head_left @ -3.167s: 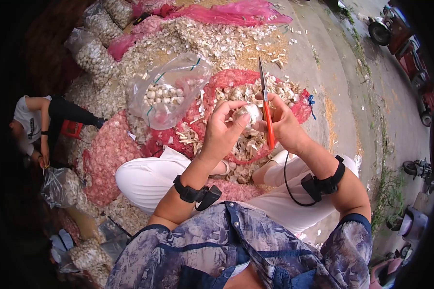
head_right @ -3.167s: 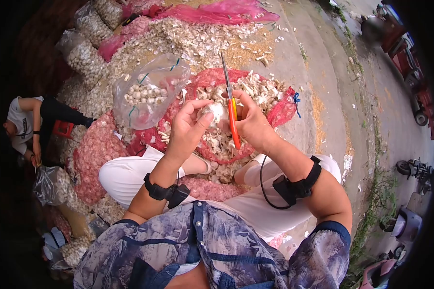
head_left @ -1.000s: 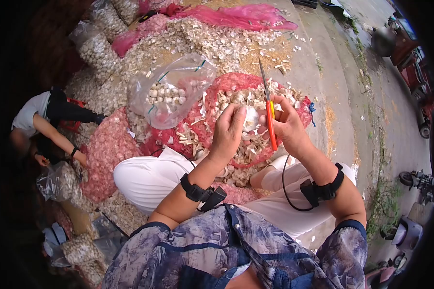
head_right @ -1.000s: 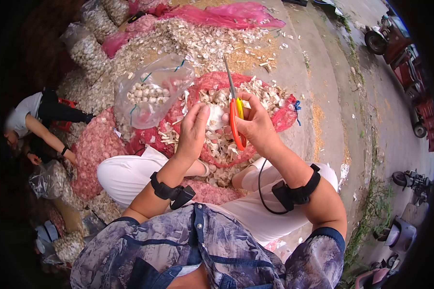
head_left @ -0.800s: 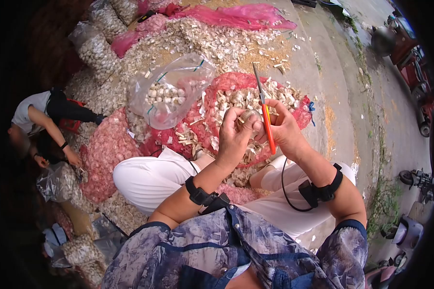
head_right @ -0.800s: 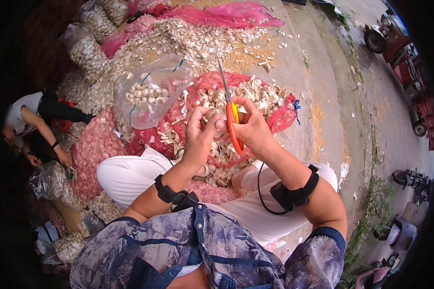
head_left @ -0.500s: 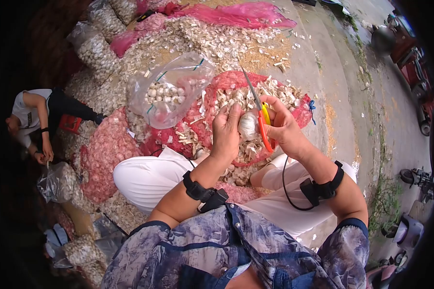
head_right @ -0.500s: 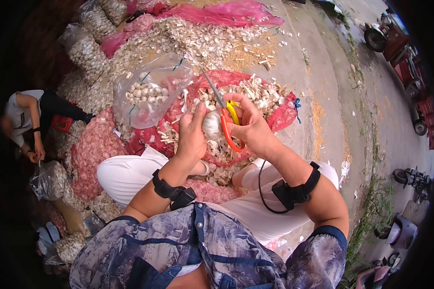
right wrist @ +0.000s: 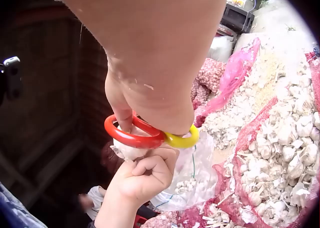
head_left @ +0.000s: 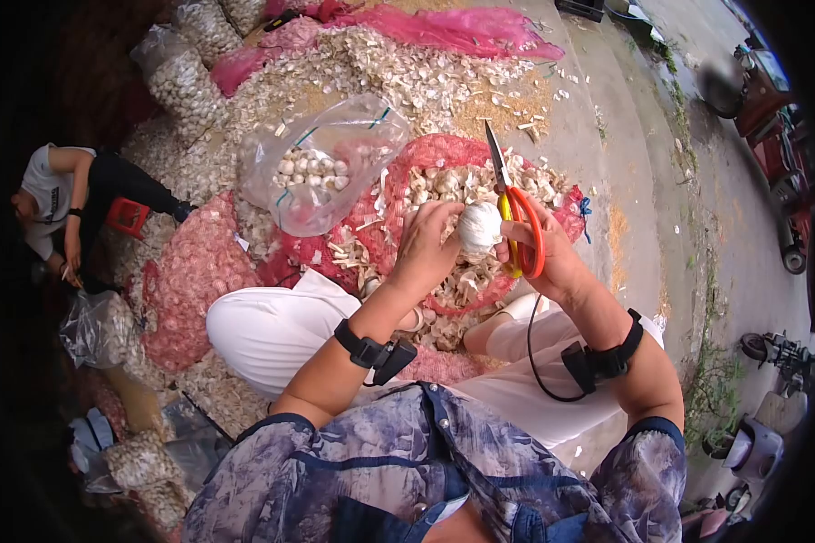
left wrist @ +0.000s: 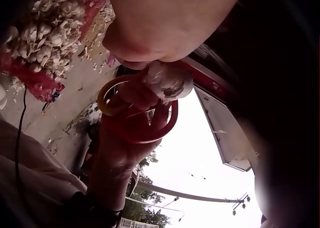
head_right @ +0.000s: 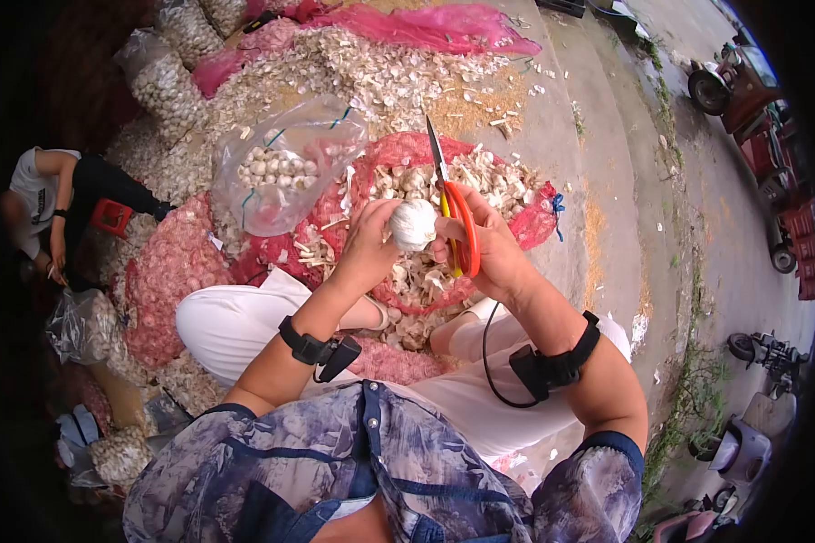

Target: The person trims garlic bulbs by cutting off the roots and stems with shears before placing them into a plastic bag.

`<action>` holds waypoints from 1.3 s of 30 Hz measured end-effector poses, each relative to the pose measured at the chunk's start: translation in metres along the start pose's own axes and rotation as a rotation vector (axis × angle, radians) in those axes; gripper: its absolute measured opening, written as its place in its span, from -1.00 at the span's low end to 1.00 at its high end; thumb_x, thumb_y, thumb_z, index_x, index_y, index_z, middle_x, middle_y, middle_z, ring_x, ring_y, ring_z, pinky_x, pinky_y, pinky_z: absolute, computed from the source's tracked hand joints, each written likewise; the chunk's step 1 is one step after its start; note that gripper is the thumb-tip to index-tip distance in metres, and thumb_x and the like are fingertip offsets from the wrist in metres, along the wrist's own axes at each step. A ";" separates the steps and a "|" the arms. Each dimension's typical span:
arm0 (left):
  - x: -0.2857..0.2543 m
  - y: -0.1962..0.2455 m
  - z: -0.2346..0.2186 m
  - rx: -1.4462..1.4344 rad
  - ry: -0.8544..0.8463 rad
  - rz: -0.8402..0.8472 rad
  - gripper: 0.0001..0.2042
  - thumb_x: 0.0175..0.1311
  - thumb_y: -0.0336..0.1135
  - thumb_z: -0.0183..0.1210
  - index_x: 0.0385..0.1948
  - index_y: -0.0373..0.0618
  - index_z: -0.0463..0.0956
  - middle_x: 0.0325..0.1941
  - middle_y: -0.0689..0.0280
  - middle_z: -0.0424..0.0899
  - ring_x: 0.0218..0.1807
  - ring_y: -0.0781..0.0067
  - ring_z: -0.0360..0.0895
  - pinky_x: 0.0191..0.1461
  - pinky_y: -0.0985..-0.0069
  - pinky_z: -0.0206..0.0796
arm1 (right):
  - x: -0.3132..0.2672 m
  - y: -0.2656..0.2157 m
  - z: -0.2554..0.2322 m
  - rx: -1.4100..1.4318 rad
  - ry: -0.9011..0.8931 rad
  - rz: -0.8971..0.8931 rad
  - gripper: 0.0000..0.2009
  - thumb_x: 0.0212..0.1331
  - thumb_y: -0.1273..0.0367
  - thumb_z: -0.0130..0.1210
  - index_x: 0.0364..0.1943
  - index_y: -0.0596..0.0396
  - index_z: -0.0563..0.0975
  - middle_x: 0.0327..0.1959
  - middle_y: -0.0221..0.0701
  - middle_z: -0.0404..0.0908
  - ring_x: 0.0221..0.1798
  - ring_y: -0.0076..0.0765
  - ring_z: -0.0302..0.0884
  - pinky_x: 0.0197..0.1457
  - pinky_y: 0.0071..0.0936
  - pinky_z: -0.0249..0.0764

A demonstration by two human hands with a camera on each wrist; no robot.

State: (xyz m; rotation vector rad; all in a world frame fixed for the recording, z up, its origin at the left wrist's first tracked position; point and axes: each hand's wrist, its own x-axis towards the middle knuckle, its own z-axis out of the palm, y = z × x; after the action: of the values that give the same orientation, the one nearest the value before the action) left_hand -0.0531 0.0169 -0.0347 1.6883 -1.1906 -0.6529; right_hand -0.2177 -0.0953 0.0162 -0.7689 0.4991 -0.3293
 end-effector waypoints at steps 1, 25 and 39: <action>-0.001 0.007 0.000 -0.255 0.001 -0.074 -0.64 0.42 -0.05 0.04 0.00 -0.16 0.46 -0.09 0.30 0.61 -0.06 0.34 0.57 0.05 0.32 0.40 | 0.002 0.004 -0.001 0.000 0.002 0.002 -0.48 0.20 0.53 0.15 0.24 -0.03 0.28 -0.27 -0.43 0.56 -0.33 -0.45 0.61 -0.26 -0.53 0.58; 0.041 -0.105 -0.034 -0.720 -0.026 -0.629 -0.70 0.38 -0.30 0.11 0.07 -0.22 0.44 -0.04 0.20 0.61 -0.10 0.39 0.63 -0.11 0.57 0.58 | -0.010 -0.050 -0.009 0.175 0.324 -0.010 -0.70 0.27 0.36 0.15 0.06 -0.06 0.40 -0.17 -0.40 0.61 -0.45 -0.66 0.40 -0.49 -0.74 0.36; 0.034 -0.198 0.130 0.602 -0.699 -0.412 -0.28 -0.01 -0.27 0.34 0.29 -0.05 0.24 0.29 -0.01 0.14 0.24 -0.13 0.30 0.28 0.14 0.24 | -0.010 -0.066 -0.017 0.260 0.323 0.009 -0.60 0.22 0.36 0.22 0.12 -0.04 0.40 -0.11 -0.37 0.60 -0.41 -0.64 0.42 -0.45 -0.70 0.34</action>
State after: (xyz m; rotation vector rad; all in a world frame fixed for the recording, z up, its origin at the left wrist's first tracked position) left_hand -0.0638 -0.0466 -0.2655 2.3434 -1.6452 -1.3105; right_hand -0.2424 -0.1450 0.0568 -0.4614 0.7465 -0.5027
